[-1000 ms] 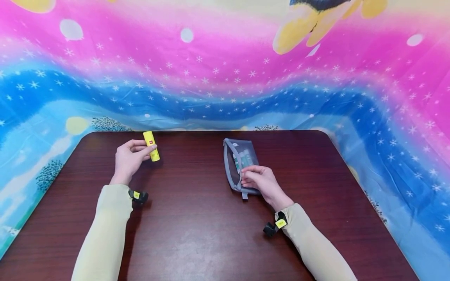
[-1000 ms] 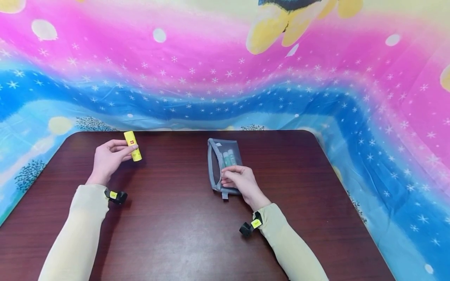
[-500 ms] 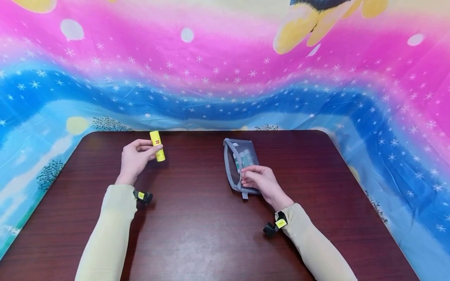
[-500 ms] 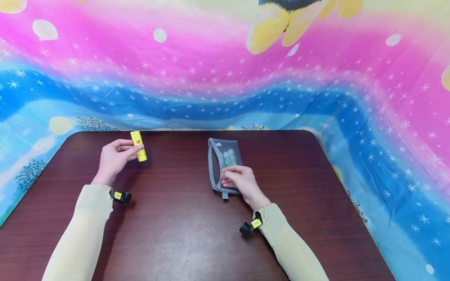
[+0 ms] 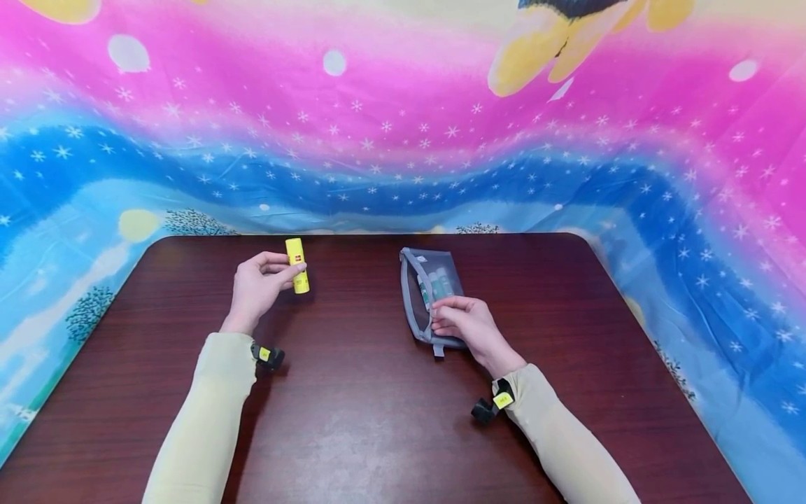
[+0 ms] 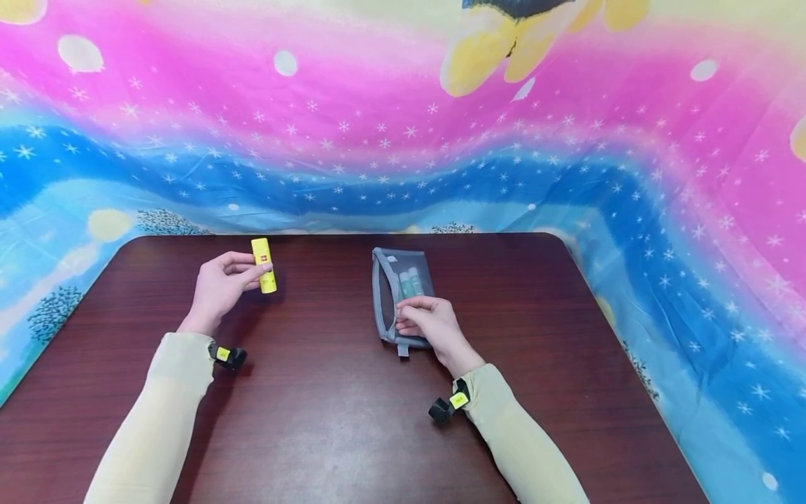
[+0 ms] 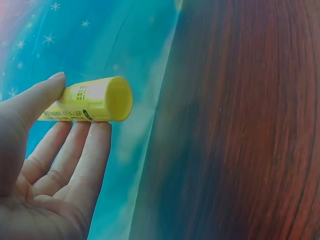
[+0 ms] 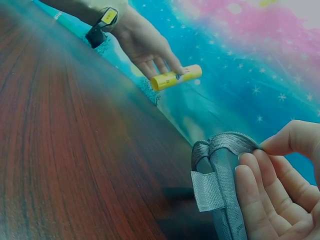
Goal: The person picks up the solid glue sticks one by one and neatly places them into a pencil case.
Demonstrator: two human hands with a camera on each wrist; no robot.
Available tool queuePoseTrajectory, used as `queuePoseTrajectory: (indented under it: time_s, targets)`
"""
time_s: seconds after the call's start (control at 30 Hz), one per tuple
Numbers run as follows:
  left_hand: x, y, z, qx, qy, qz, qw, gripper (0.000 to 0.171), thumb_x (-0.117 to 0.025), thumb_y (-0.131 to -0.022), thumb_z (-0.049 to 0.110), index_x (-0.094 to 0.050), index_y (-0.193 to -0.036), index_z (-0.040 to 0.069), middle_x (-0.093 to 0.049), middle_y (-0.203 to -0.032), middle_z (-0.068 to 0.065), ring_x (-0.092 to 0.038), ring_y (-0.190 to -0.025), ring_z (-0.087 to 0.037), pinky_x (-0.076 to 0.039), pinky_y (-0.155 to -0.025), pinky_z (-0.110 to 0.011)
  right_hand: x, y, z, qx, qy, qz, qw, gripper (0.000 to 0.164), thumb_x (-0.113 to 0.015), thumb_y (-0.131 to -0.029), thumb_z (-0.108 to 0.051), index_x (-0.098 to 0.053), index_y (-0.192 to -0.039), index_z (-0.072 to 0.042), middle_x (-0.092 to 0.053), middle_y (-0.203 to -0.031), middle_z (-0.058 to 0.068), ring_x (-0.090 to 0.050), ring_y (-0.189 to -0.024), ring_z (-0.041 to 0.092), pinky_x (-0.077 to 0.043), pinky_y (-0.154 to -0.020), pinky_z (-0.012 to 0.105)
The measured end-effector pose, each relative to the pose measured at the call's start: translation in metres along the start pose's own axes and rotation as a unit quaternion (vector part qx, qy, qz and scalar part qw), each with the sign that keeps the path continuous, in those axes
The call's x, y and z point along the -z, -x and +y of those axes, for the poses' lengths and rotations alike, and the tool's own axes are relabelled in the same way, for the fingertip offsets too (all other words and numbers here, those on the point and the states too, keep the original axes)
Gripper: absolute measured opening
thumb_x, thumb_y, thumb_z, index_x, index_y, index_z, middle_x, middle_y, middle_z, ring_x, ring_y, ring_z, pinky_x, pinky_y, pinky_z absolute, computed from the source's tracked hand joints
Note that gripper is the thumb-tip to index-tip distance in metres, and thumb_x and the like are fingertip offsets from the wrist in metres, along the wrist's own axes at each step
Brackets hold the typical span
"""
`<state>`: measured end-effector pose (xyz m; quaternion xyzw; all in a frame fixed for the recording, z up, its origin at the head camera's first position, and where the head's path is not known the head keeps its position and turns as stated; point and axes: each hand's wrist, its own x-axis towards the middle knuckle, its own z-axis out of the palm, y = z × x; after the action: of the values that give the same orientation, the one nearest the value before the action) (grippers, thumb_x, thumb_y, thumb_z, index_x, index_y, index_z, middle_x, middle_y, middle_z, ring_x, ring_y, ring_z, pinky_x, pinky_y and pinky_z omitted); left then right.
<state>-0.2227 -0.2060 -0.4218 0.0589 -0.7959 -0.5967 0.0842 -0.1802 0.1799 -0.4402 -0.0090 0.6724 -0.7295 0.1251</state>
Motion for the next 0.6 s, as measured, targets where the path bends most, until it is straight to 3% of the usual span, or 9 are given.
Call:
queuePoseTrajectory:
  time_s: [0.2,0.6]
  targets:
    - [-0.006,0.001,0.005,-0.007,-0.012,-0.012,0.9998,0.051,-0.085,-0.086,0.029,-0.066,-0.118,-0.006,-0.070,-0.107,-0.022,-0.074,-0.079,-0.016,-0.060,-0.080,-0.039,0.001,0.000,0.001,-0.002,-0.004,-0.001,1.000,0.028,-0.065,-0.096,-0.003,-0.065,-0.115,0.016,-0.072,-0.091,0.013,-0.071,-0.074,0.018,-0.062,-0.074,0.033]
    - [-0.020,0.001,0.007,-0.016,-0.019,-0.028,0.9993,0.049,-0.086,-0.085,0.032,-0.067,-0.116,-0.001,-0.071,-0.108,-0.019,-0.074,-0.085,-0.020,-0.061,-0.080,-0.040,0.001,-0.001,0.001,-0.003,-0.004,-0.001,1.000,0.030,-0.065,-0.095,-0.004,-0.064,-0.117,0.018,-0.072,-0.090,0.013,-0.071,-0.073,0.018,-0.062,-0.074,0.033]
